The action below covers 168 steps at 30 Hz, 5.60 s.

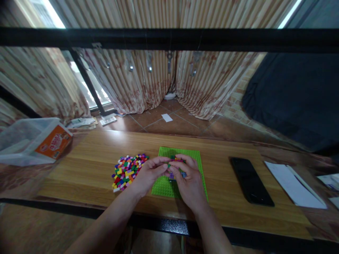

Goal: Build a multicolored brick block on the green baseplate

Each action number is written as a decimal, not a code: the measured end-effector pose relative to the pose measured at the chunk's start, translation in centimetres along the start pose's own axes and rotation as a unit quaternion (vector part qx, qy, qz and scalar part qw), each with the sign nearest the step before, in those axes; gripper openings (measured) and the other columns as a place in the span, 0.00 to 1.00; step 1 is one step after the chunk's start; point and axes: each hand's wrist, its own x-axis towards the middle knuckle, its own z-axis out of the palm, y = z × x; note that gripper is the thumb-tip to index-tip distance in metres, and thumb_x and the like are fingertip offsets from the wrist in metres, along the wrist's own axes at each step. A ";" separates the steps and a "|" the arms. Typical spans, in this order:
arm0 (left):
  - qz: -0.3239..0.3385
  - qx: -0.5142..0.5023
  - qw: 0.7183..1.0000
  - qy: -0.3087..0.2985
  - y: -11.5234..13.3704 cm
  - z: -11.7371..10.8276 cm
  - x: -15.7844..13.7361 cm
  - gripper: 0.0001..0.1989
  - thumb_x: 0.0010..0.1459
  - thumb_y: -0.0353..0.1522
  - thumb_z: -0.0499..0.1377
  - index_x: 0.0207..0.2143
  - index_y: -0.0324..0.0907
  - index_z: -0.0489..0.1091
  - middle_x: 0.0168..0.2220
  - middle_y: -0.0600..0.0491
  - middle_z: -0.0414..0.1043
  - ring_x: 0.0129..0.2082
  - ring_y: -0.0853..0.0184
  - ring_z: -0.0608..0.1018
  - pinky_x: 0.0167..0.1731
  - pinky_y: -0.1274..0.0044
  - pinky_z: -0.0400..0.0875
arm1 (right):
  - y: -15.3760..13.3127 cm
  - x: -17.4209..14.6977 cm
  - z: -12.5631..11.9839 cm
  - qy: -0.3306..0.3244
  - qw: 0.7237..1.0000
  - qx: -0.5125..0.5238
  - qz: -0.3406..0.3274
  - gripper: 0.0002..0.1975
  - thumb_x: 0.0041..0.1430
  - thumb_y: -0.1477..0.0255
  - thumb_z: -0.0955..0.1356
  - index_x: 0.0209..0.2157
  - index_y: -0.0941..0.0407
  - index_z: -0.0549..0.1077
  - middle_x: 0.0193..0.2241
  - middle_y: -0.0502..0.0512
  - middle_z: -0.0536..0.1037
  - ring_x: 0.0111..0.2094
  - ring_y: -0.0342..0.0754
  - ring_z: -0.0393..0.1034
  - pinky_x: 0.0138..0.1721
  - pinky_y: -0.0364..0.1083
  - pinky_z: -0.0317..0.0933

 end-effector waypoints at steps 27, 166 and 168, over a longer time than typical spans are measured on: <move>0.000 0.199 0.978 0.055 -1.4 -0.9 1.1 0.06 0.49 0.31 0.61 0.30 0.38 0.75 0.21 0.57 0.71 0.22 0.73 0.71 0.25 0.81 0.63 | 3.6 0.8 -1.8 0.010 0.993 -0.016 0.114 0.09 0.49 0.61 0.72 0.29 0.51 0.80 0.48 0.57 0.72 0.53 0.56 0.66 0.54 0.58 0.58; 0.116 0.287 0.950 0.037 -0.5 -1.0 0.5 0.04 0.54 0.29 0.59 0.34 0.40 0.71 0.28 0.55 0.74 0.27 0.70 0.76 0.32 0.78 0.71 | 2.8 1.0 -2.5 0.081 0.983 0.039 0.158 0.13 0.46 0.59 0.74 0.29 0.53 0.77 0.35 0.55 0.76 0.38 0.51 0.69 0.39 0.51 0.61; 0.112 0.254 0.960 0.031 -0.4 -0.7 0.4 0.06 0.54 0.29 0.60 0.36 0.40 0.71 0.29 0.55 0.75 0.28 0.70 0.76 0.32 0.78 0.71 | 1.8 0.9 -2.3 0.087 0.989 0.044 0.110 0.11 0.51 0.60 0.71 0.30 0.52 0.79 0.37 0.55 0.76 0.39 0.51 0.69 0.40 0.50 0.62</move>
